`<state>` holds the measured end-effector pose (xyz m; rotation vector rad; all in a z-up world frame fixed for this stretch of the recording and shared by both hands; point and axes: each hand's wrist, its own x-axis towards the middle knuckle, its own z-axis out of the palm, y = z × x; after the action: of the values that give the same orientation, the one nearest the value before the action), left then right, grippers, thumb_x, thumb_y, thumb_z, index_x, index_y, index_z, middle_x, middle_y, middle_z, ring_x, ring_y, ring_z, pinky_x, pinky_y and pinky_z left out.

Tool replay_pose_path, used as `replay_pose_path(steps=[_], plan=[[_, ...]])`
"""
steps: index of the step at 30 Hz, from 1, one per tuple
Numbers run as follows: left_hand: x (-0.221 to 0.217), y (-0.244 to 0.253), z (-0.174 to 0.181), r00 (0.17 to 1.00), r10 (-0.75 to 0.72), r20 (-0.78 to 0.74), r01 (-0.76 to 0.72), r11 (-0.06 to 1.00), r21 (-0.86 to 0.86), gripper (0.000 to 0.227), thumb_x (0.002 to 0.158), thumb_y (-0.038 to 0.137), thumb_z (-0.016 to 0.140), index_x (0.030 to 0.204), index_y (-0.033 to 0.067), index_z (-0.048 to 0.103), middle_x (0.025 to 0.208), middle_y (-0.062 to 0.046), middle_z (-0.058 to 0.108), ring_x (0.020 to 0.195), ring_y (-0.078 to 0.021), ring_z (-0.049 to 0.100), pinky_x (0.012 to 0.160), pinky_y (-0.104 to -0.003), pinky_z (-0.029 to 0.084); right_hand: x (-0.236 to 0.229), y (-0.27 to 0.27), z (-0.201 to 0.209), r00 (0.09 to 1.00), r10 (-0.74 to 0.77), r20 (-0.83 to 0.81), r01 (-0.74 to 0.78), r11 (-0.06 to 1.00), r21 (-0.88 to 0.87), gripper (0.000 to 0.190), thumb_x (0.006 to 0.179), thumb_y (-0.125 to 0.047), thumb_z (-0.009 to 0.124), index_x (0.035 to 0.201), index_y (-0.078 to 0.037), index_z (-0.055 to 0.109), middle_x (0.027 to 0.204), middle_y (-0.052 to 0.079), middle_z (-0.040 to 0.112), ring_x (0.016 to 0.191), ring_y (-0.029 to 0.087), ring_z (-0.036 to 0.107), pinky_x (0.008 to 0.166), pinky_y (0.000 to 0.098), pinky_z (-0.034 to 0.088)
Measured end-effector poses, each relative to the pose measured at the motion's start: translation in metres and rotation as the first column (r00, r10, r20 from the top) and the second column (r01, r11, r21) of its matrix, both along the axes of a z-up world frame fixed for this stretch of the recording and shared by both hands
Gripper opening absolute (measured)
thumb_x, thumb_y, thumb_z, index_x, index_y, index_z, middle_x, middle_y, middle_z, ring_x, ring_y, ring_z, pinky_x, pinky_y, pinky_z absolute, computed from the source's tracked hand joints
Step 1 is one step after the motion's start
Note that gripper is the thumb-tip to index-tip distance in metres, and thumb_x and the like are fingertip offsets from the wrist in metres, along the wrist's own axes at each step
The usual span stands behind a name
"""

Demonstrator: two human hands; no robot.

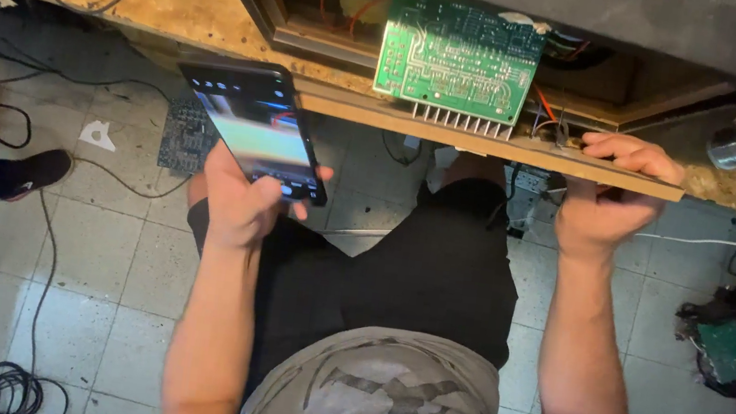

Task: The person holds a smartphone to take a picture of a green circuit board mounted on a wooden board. They then use a screwdriver to point at specific components on the circuit board while continuing to view the board through the phone's camera.

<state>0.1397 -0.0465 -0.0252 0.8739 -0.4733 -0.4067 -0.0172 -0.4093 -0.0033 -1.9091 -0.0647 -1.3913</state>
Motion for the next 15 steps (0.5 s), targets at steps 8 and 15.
replay_pose_path(steps=[8, 15], plan=[[0.038, -0.032, 0.003, 0.980, 0.022, 0.196, -0.053, 0.986, 0.156, 0.011, 0.091, 0.008, 0.090, 0.094, 0.0030, 0.081, 0.098, -0.012, 0.083, 0.091, -0.0256, 0.083, 0.086, -0.037, 0.075, -0.003, 0.011, 0.012, 0.984, -0.085, -0.160, 0.079, 0.996, -0.038, 0.060, 0.095, 0.016, 0.082, 0.121, -0.011, 0.035, 0.108, 0.022, 0.063, 0.101, 0.036, 0.066, 0.098, 0.0471, 0.051], [0.070, -0.052, 0.035, 0.911, -0.076, 0.405, 0.025, 0.991, 0.131, 0.017, 0.102, 0.007, 0.077, 0.114, -0.0035, 0.072, 0.112, -0.021, 0.078, 0.107, -0.0403, 0.083, 0.101, -0.053, 0.075, -0.001, 0.002, -0.002, 0.972, -0.014, -0.234, 0.060, 0.980, 0.189, 0.063, 0.097, -0.007, 0.092, 0.128, -0.011, 0.037, 0.117, 0.018, 0.060, 0.111, 0.031, 0.067, 0.102, 0.0439, 0.058]])
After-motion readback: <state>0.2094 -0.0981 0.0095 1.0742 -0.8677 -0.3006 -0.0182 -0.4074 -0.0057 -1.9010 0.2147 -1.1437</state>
